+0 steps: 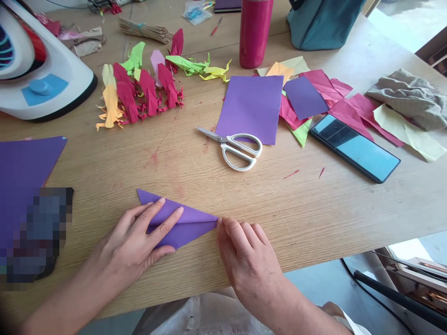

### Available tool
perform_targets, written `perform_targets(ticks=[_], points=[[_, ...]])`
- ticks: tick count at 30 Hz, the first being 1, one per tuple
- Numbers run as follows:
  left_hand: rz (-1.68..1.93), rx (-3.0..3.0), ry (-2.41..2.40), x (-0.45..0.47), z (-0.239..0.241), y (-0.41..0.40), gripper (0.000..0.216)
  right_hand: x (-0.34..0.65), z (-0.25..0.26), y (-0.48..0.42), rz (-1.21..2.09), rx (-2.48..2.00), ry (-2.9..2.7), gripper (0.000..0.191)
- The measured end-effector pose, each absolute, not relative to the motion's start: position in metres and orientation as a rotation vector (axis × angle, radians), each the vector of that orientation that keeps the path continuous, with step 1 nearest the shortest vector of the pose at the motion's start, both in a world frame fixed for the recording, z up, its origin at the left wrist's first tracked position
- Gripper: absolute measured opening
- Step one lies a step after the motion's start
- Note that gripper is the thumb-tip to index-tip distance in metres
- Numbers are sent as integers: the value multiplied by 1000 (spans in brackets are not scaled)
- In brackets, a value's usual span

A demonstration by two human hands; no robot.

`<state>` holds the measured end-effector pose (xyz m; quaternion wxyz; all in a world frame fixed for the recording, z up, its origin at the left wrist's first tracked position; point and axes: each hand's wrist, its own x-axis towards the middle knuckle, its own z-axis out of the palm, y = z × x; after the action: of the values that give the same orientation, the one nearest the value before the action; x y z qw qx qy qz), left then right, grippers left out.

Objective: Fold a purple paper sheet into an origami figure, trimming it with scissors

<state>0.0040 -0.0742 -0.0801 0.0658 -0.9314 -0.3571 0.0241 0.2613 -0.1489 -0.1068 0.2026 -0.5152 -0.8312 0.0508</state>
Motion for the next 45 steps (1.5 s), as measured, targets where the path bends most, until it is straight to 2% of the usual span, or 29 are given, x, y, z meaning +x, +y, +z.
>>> perform_targets(ticks=[13,26,45], points=[[67,-2839,-1141,7,-80,-74,62,260,-107,-149,111,-1471,-2338,46],[6,-2820,-1088,7,-81,-75,59,256,-99,-145,29,-1458,-2359,37],[32,-2800,-1140,11,-81,-79,62,252,-96,-141,-73,-1471,-2447,43]])
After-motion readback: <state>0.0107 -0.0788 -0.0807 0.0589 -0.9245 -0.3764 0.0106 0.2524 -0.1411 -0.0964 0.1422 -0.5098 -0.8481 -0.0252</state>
